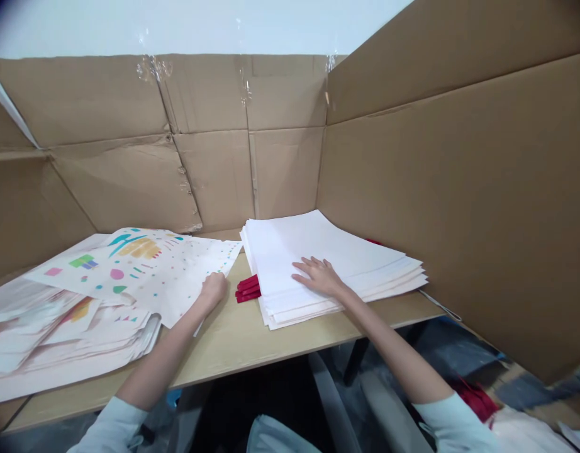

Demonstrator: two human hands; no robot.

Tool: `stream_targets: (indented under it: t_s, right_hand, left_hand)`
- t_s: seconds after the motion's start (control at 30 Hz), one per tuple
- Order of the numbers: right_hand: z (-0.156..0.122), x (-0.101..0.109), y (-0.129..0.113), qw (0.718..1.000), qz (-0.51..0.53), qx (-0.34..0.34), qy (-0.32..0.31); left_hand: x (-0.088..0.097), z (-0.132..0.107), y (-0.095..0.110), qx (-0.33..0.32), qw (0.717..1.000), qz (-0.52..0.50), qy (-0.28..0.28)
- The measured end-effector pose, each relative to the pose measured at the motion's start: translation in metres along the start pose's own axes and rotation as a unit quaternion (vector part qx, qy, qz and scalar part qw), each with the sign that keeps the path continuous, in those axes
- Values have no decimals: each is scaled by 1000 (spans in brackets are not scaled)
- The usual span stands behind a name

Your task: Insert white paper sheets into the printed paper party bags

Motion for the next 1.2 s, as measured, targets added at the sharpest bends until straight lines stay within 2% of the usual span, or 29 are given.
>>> stream_targets:
  t_s: [0.1, 0.2, 0.27, 0.4, 0.6, 0.77, 0.87, 0.97, 1.1, 1.2]
  right_hand:
    - [-5, -5, -12, 993, -83, -1, 84]
    - [-7, -8, -16, 986, -115, 1, 118]
    - [-7, -8, -16, 984, -122, 3, 126]
    - [-9, -7, -15, 983, -128, 4, 132]
    - [-8, -7, -18, 980, -137, 1, 143]
    - [-7, -5, -17, 978, -137, 4, 157]
    - [-10, 2, -21, 983, -128, 17, 135]
    - [-20, 8, -27, 988, -121, 55, 84]
    - [-43, 11, -31, 986, -111, 127, 18]
    - [-59, 13, -29, 984, -87, 156, 1]
  left_hand:
    - [2, 3, -6, -8, 999, 2, 39]
    - [7, 6, -9, -16, 996, 8, 91]
    - [13, 7, -10, -21, 993, -6, 119]
    - [26, 7, -14, -24, 989, -73, 126]
    - [64, 0, -28, -31, 976, -82, 201]
    - [82, 4, -48, 9, 962, -198, 186]
    - [80, 11, -57, 33, 953, -250, 170]
    - [77, 16, -64, 52, 943, -273, 181]
    - [74, 20, -67, 32, 938, -301, 168]
    - [74, 21, -68, 18, 946, -288, 151]
Point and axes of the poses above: each hand's wrist, its own z-axis towards the middle knuckle, its own x-axis out of the back of the hand, y = z × x, the point moved 6 cm from there along z, towards the middle knuckle, and after that the axes turned 14 degrees about x, right-handed, at the moved point
